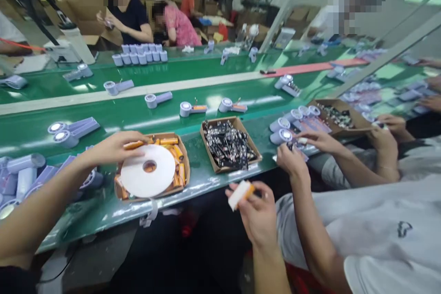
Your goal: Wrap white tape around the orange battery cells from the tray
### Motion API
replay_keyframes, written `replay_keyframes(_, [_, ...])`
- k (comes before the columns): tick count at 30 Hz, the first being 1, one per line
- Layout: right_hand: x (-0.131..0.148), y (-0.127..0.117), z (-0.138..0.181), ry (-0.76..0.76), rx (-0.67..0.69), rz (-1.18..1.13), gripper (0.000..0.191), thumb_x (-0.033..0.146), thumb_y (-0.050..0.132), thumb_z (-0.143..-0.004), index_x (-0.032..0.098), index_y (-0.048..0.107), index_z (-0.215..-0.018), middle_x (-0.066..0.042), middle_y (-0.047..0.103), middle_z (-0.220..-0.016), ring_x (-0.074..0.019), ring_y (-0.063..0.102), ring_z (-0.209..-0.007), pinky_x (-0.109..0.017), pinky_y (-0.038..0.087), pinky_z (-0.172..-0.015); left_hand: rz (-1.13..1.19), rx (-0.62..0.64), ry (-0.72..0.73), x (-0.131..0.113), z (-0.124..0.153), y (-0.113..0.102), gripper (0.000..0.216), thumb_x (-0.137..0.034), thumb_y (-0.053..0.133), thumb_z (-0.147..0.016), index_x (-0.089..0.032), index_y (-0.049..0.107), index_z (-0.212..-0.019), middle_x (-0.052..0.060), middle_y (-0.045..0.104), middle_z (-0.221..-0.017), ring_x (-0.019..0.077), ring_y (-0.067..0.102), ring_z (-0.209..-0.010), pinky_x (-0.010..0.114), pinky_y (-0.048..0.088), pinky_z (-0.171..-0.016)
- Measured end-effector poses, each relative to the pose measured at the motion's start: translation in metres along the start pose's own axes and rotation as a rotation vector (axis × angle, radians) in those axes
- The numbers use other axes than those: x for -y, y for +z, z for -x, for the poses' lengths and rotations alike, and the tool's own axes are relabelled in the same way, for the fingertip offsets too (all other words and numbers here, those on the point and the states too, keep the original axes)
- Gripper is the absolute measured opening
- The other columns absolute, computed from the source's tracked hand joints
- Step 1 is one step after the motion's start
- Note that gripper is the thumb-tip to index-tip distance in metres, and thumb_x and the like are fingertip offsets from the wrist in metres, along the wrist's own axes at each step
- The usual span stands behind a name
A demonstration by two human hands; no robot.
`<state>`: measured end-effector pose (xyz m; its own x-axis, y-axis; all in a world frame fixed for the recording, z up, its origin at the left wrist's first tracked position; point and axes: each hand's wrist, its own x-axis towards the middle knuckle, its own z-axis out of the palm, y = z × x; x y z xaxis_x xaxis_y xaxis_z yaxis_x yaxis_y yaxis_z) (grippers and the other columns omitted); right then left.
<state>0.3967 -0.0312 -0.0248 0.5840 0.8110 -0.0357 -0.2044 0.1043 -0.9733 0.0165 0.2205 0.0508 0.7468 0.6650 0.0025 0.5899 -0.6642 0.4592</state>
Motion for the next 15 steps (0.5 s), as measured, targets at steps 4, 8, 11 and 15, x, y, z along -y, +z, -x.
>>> replay_keyframes(4, [-0.014,-0.028,0.016,0.024,-0.088,-0.031,0.06,0.051,0.103,-0.066,0.04,0.06,-0.107,0.0,0.086,-0.095,-0.0385,0.087,-0.094,-0.059,0.073,-0.077,-0.324,-0.166,-0.326,0.048,-0.115,-0.013,0.057,-0.051,0.054,-0.106,-0.019,0.065,-0.152,0.016,0.065,-0.156,0.0347,0.063,-0.136,0.046,0.051,-0.114])
replay_keyframes(8, [-0.006,-0.038,0.015,0.021,-0.129,0.004,0.06,0.052,0.101,-0.069,0.042,0.062,-0.115,-0.004,0.087,-0.098,-0.0392,0.086,-0.095,-0.06,0.072,-0.085,-0.416,-0.189,-0.355,0.08,-0.194,-0.008,0.053,-0.034,0.06,-0.101,-0.013,0.067,-0.149,0.027,0.052,-0.166,0.0496,0.048,-0.15,0.062,0.044,-0.116])
replay_keyframes(11, [-0.003,-0.057,0.013,0.045,-0.095,0.095,0.059,0.055,0.097,-0.073,0.042,0.067,-0.122,-0.009,0.087,-0.1,-0.0408,0.086,-0.089,-0.058,0.073,-0.082,-0.429,-0.117,-0.327,0.096,-0.214,-0.008,0.041,-0.032,0.066,-0.097,-0.014,0.077,-0.131,0.027,0.068,-0.143,0.0458,0.061,-0.134,0.058,0.048,-0.109])
replay_keyframes(15, [0.001,-0.071,0.007,0.107,-0.074,0.183,0.054,0.058,0.095,-0.075,0.035,0.074,-0.119,-0.014,0.086,-0.092,-0.0435,0.086,-0.083,-0.053,0.075,-0.07,-0.464,-0.046,-0.198,0.116,-0.196,-0.009,0.036,-0.032,0.063,-0.098,-0.022,0.079,-0.129,0.019,0.063,-0.153,0.039,0.059,-0.136,0.05,0.048,-0.112])
